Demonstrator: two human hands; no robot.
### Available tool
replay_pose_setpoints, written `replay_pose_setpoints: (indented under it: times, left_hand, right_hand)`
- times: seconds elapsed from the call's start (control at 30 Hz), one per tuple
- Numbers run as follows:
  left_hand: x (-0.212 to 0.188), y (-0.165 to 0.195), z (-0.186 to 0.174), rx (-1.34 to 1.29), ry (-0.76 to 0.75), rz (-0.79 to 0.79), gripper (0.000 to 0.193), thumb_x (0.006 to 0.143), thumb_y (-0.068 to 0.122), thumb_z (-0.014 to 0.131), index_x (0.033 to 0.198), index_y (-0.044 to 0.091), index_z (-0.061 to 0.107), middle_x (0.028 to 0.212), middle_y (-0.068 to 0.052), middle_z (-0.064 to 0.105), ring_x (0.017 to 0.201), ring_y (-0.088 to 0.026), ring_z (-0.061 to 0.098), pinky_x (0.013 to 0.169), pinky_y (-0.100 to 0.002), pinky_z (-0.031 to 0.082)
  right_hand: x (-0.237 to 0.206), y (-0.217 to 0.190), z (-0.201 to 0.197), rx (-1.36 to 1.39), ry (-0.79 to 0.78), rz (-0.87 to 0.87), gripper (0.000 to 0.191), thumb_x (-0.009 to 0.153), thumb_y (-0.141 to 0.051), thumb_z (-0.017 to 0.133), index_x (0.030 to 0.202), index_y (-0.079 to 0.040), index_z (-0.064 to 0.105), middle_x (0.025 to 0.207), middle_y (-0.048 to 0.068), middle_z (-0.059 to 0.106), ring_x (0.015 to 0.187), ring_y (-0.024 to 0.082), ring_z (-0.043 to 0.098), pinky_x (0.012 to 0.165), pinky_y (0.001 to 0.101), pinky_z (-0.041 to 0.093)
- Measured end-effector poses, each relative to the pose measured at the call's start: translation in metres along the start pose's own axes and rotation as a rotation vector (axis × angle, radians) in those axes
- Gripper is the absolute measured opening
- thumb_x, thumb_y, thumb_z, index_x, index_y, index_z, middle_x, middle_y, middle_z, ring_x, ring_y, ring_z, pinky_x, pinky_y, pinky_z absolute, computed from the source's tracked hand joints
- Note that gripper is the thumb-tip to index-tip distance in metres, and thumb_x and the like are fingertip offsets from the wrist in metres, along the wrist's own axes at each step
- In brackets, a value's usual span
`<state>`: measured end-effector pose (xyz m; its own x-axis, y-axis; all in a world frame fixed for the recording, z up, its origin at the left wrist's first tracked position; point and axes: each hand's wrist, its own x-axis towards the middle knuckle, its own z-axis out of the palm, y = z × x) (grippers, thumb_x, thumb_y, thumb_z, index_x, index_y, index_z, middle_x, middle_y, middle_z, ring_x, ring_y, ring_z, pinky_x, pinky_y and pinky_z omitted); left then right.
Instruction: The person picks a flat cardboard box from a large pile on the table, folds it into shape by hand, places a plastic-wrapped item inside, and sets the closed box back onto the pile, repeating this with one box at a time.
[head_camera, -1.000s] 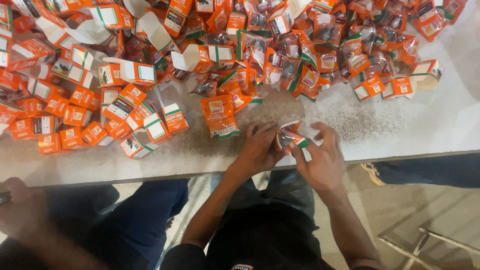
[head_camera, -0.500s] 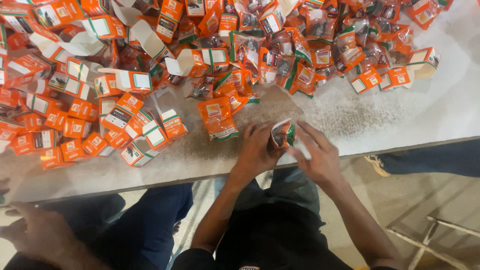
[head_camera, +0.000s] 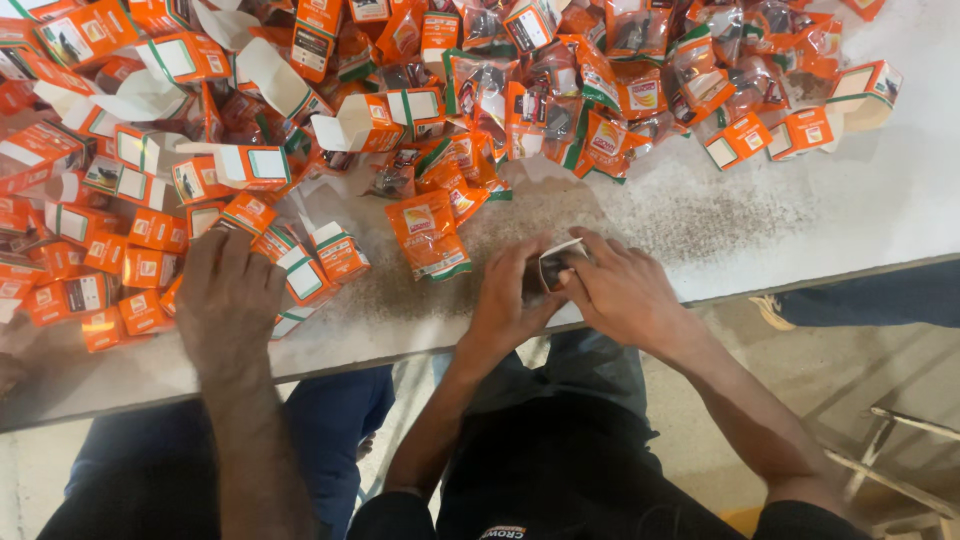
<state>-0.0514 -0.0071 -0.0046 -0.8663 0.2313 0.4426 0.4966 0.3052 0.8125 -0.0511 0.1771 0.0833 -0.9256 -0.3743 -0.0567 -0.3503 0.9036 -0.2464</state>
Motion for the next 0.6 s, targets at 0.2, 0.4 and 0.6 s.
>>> replay_pose_setpoints:
  times: [0.2, 0.4, 0.6]
  left_hand:
    - [-0.011, -0.005, 0.012, -0.409, 0.008, -0.245, 0.058, 0.088, 0.009, 0.088, 0.135, 0.005, 0.054, 0.127, -0.011, 0.071, 0.11, -0.015, 0.072, 0.095, -0.031, 0.061]
    - [-0.02, -0.005, 0.016, -0.33, 0.111, -0.184, 0.057, 0.086, 0.007, 0.087, 0.131, 0.002, 0.052, 0.147, -0.019, 0.059, 0.122, -0.022, 0.069, 0.101, -0.035, 0.059]
    - [-0.023, 0.013, 0.016, 0.034, 0.1, -0.013, 0.048, 0.09, 0.004, 0.081, 0.133, 0.006, 0.063, 0.15, -0.02, 0.056, 0.126, -0.033, 0.068, 0.101, -0.037, 0.06]
  right_hand:
    - [-0.005, -0.015, 0.017, 0.239, 0.298, 0.191, 0.022, 0.091, -0.034, 0.072, 0.103, -0.016, 0.078, 0.129, 0.003, 0.069, 0.094, 0.026, 0.074, 0.075, 0.0407, 0.058]
    - [-0.002, -0.014, 0.003, 0.109, 0.206, 0.054, 0.019, 0.091, -0.03, 0.069, 0.1, -0.016, 0.079, 0.145, 0.013, 0.06, 0.106, 0.032, 0.07, 0.082, 0.0453, 0.056]
    - [-0.021, 0.005, -0.001, 0.093, 0.024, -0.043, 0.032, 0.093, -0.038, 0.068, 0.116, -0.017, 0.072, 0.143, 0.019, 0.056, 0.114, 0.039, 0.065, 0.088, 0.0502, 0.054]
